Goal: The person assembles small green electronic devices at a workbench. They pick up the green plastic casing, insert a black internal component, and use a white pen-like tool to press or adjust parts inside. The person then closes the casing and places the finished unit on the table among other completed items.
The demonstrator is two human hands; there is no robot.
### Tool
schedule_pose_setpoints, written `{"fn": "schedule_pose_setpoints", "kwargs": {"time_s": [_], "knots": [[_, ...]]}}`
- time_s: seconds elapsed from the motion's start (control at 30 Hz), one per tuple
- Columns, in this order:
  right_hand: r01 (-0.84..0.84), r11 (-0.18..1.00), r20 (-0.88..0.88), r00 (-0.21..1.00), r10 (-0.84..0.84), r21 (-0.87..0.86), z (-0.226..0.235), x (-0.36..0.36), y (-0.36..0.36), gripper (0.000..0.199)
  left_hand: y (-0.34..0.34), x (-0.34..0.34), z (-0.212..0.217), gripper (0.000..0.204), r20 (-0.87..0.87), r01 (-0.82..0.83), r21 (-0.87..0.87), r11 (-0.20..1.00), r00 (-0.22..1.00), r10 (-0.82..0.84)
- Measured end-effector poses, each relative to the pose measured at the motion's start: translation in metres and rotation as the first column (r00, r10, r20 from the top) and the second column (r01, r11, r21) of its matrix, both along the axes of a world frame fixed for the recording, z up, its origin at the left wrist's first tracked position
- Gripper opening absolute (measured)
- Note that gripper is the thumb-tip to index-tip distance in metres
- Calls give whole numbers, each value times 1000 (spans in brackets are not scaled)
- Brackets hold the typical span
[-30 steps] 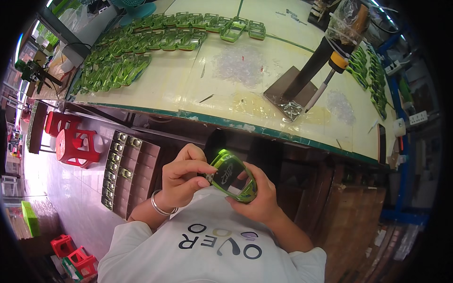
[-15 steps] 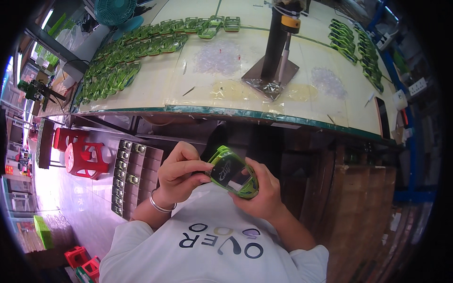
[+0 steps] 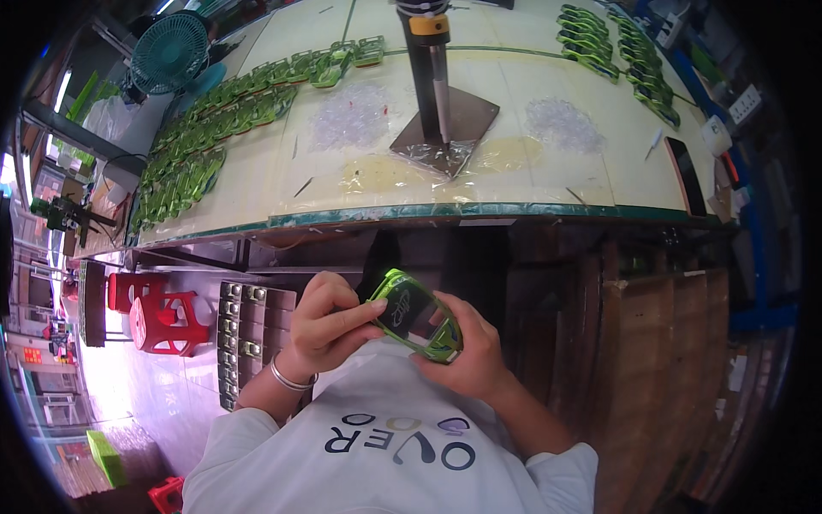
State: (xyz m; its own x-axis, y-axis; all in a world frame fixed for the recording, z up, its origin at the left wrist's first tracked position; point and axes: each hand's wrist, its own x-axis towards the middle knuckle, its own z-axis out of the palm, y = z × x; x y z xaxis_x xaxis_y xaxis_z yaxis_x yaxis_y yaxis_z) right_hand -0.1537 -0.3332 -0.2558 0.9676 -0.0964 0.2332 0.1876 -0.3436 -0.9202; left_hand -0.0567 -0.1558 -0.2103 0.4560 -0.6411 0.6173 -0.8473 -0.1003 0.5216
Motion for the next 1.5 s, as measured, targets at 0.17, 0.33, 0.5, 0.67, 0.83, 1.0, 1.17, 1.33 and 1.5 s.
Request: {"fn": "schedule_pose_setpoints", "kwargs": {"time_s": [0.17,0.33,0.5,0.67,0.83,1.0,1.17,1.33,1.5], "knots": [[59,996,-112,992,-51,74,-14,-5,-6,66,-17,-8,-26,43,79,-110,135,985,992,100],[96,995,-142,986,-92,24,-20,-4,-5,63,-17,-5,-41,39,-66,-65,106,992,995,73],[145,963,-75,983,-166,-225,-28,3,5,63,-24,-6,-70,22,-708,-320,-118,940,691,147],[-29,897,-22,1000,21,-440,-13,10,-9,62,-27,-9,-73,29,-962,-347,-238,907,-45,-270],[-391,919,481,817,319,55,74,12,-38,46,-24,-17,-98,28,-958,-317,-146,937,-191,-214],[-682,703,774,551,312,202,122,8,-29,19,-32,-28,-92,30,-953,-259,-149,954,-219,-208],[-746,621,708,573,413,242,118,-8,-34,26,-38,-24,-87,30,-945,-192,-190,963,-229,-233],[-644,727,786,568,244,239,130,-3,-11,22,-19,-15,-84,27,-956,-266,-173,948,-187,-227],[-649,755,796,508,331,100,137,-5,-14,21,-20,-17,-85,27,-947,-142,-209,968,-218,-237]]}}
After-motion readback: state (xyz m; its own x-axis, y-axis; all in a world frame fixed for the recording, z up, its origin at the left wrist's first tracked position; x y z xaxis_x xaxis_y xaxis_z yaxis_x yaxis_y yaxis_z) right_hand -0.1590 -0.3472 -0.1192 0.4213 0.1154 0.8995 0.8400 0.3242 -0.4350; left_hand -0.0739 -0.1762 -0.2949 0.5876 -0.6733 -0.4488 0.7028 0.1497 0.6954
